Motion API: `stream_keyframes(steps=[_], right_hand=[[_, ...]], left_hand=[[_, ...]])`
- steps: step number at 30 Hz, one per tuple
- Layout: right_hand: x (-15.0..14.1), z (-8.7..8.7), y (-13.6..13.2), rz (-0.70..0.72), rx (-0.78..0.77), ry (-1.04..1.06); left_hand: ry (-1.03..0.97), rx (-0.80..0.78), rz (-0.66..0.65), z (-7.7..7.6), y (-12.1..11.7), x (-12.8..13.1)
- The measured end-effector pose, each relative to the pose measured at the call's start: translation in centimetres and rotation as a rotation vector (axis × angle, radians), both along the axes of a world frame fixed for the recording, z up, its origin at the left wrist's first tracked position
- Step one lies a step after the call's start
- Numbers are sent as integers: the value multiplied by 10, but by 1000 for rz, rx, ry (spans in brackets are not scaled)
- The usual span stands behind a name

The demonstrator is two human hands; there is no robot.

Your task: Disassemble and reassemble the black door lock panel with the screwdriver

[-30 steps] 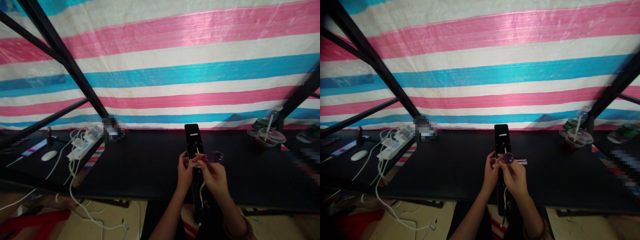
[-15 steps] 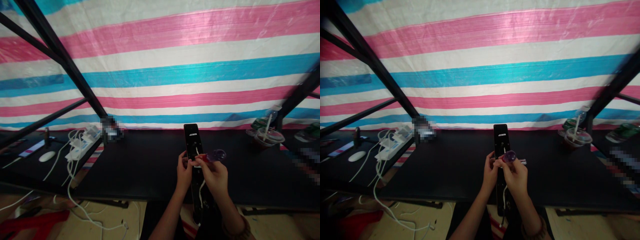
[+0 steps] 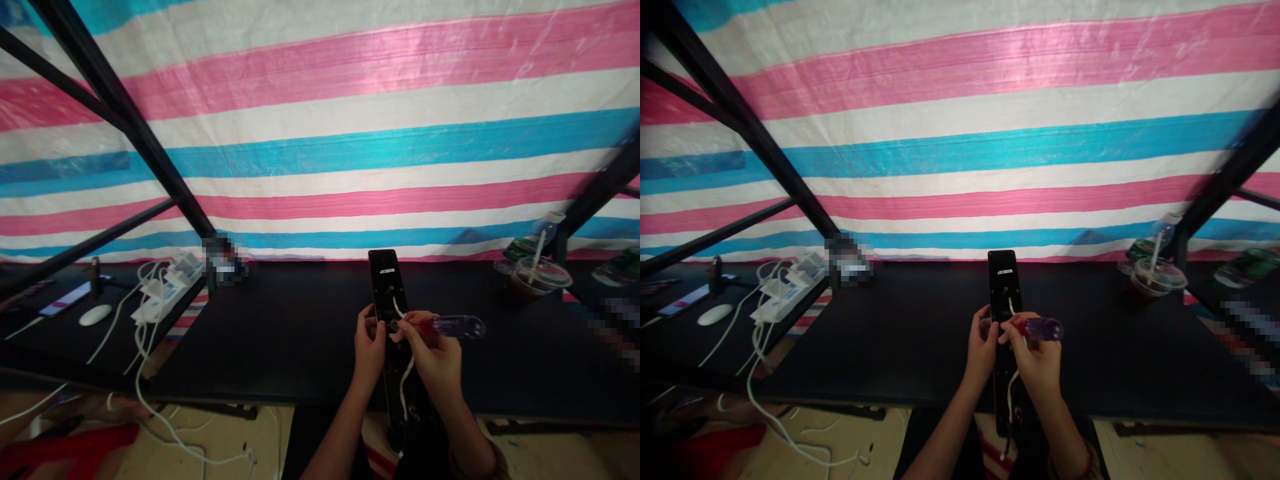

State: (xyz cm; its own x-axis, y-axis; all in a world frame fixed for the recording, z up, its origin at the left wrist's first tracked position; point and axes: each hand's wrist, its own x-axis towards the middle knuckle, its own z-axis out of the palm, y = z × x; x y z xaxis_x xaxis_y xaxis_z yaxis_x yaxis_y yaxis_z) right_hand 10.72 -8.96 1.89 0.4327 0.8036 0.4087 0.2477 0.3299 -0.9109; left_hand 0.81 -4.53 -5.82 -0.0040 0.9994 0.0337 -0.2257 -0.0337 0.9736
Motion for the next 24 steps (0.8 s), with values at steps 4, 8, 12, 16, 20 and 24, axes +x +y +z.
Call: stream_keyframes(steps=[4, 8, 12, 16, 20, 24], right_hand=[[12, -9, -8, -156, -17, 150], [36, -30, -9, -261, -1, 524], [68, -53, -2, -371, -22, 787], [97, -70, 10, -272, -232, 579], [111, -79, 23, -136, -403, 113], [109, -92, 25, -105, -440, -224]], left_hand=[[89, -17, 16, 7, -1, -1], [217, 12, 49, 15, -3, -2], [241, 17, 44, 18, -2, -4], [256, 11, 18, 15, 3, -7], [188, 6, -39, 11, 10, -8], [120, 21, -70, 7, 11, -9]])
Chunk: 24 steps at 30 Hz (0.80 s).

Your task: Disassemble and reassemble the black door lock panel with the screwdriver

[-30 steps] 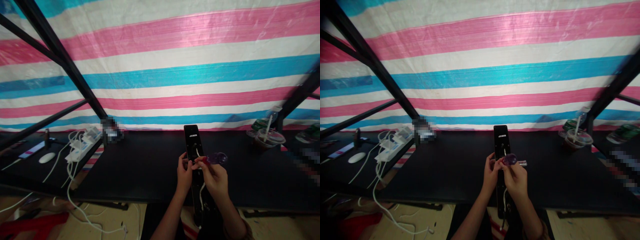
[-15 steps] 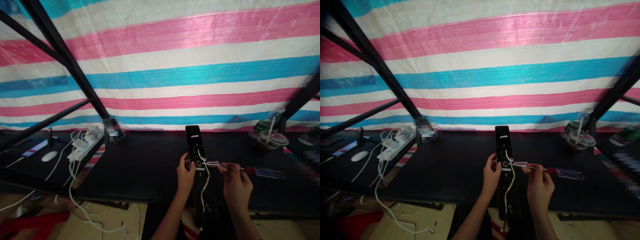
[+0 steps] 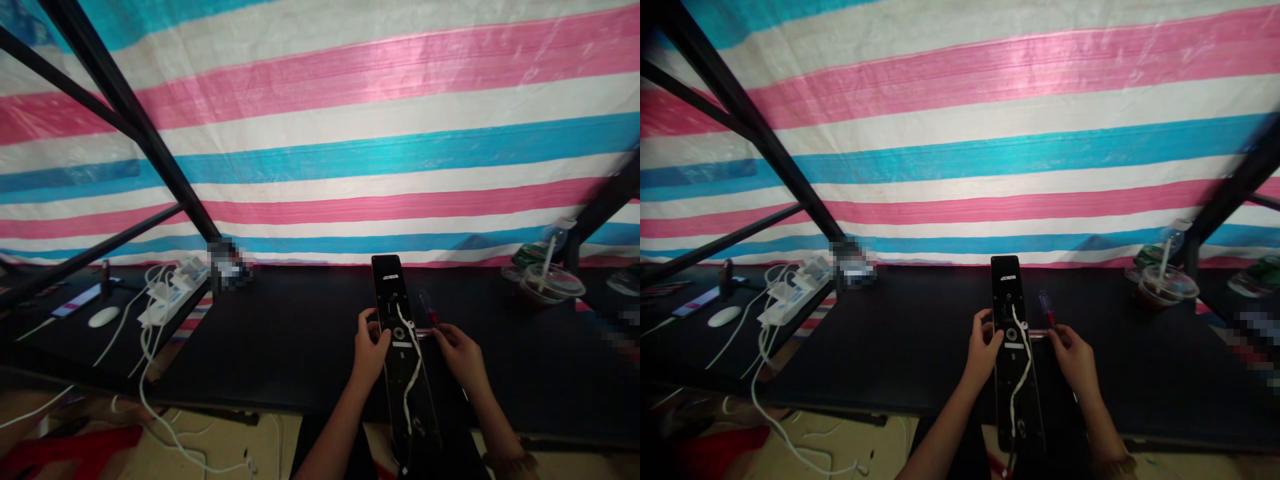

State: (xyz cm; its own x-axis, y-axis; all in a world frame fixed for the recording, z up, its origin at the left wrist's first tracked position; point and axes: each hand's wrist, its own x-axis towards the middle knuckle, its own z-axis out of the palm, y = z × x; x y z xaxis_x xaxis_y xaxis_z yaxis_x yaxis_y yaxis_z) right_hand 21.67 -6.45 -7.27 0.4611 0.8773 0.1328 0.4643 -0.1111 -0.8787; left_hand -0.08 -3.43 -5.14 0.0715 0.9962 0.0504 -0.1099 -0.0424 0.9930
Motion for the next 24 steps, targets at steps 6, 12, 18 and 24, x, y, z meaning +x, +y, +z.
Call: stream_keyframes(steps=[6, 12, 18, 24], right_hand=[[-6, -8, -6, 12, -19, -130], [-5, -7, -5, 43, -24, -165], [-6, -6, -6, 48, -25, -203], [-5, -7, -5, 53, -40, -212]], left_hand=[[6, 3, -31, -4, -4, -3], [-91, -29, -66, -6, -4, -5], [-47, -16, -57, -8, -3, -3], [47, 18, 19, -1, -5, 1]])
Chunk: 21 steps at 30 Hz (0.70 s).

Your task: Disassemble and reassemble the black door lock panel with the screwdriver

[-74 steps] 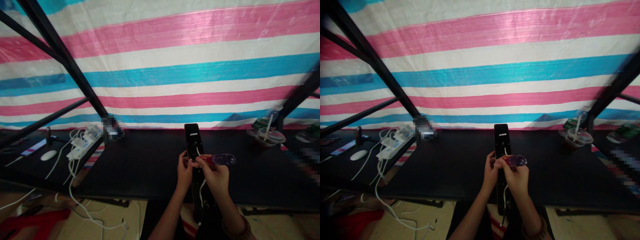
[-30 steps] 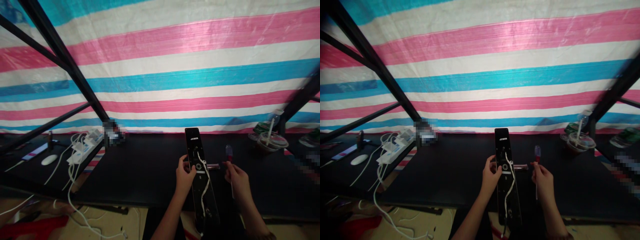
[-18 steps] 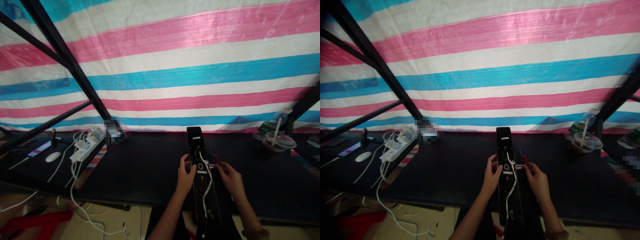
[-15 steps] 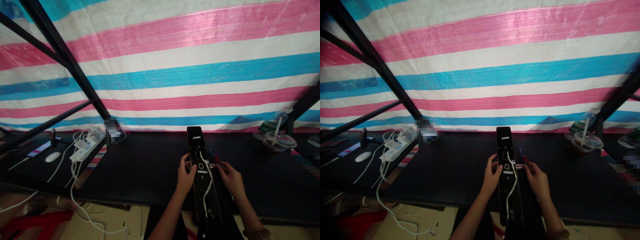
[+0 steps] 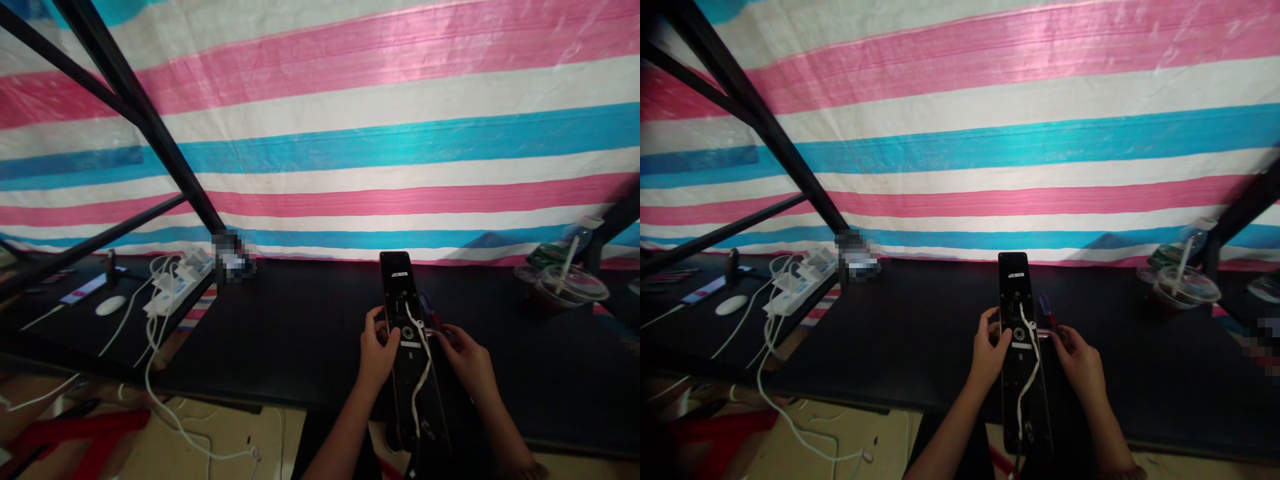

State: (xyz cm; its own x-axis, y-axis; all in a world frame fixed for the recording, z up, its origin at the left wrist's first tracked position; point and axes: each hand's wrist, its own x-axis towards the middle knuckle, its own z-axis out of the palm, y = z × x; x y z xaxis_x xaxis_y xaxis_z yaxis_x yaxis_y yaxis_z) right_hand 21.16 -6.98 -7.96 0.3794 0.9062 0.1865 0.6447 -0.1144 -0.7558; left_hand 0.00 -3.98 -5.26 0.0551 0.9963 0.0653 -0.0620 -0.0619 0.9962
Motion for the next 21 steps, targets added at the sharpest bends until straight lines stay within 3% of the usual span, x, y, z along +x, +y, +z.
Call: stream_keyframes(steps=[6, 21], right_hand=[[1, -4, 0, 18, 1, 18], [2, -6, -1, 35, -20, 24]], left_hand=[[-9, -10, -20, 5, -2, -2], [-34, -12, -71, -4, 1, -5]])
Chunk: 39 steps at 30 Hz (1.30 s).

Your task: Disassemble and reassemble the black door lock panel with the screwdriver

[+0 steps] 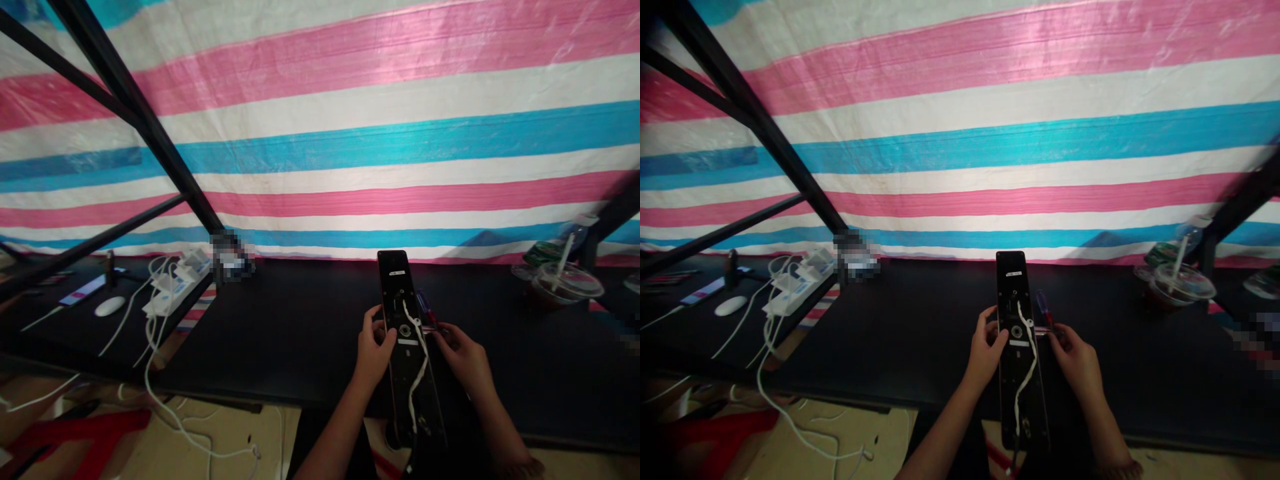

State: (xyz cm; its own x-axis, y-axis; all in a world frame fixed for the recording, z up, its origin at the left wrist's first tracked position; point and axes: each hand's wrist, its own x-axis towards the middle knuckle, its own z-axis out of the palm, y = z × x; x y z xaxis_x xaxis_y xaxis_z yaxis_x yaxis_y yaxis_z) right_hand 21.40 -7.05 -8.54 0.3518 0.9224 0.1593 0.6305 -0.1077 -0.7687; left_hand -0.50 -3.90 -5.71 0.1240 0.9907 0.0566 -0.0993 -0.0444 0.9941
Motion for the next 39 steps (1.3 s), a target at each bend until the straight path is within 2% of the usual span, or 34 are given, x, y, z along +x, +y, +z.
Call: stream_keyframes(steps=[5, 14, 39], right_hand=[[0, 1, 1, 3, 3, -9], [0, -1, 1, -6, 27, -36], [-1, -2, 1, 10, 19, -5]], left_hand=[[9, -2, -1, 3, -1, -1], [-25, -6, -24, -2, 1, -2], [-57, 17, -31, -2, -3, 2]])
